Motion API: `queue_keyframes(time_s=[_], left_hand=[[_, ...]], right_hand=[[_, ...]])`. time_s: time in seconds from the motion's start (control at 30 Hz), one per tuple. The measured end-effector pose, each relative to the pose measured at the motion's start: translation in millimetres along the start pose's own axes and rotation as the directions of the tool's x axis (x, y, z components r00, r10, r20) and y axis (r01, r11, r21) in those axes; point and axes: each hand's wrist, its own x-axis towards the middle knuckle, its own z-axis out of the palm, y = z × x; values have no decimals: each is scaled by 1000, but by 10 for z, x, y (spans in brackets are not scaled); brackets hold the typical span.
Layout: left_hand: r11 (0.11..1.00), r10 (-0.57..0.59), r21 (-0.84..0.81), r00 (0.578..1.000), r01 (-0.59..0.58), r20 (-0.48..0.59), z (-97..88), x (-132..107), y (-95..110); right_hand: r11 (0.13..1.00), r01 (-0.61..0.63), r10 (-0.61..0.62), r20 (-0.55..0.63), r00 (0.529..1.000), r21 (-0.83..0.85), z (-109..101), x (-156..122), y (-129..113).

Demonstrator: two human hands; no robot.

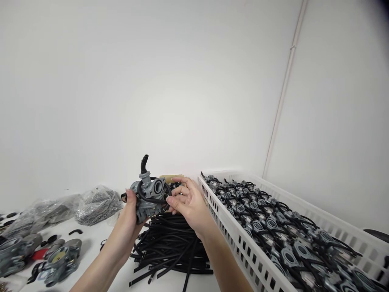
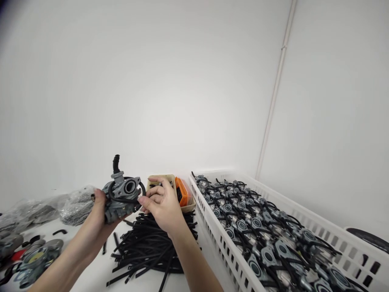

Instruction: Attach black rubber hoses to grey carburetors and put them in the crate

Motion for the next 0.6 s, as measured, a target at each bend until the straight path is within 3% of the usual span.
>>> queue_keyframes(time_s=[0.23, 0.43, 0.6], left_hand=[[999, 23, -31, 999, -24, -45, -63, 95, -69], [995, 100, 3, 991, -100, -84, -106, 152, -94], [996, 93, 20, 991, -91, -101, -119, 158, -102]], right_hand=[[992, 126, -123, -96, 988, 28, 120, -15, 192], [987, 163, -159, -150, 976, 15, 229, -32, 284], [987, 161, -155, -170, 973, 21, 268, -47, 331]])
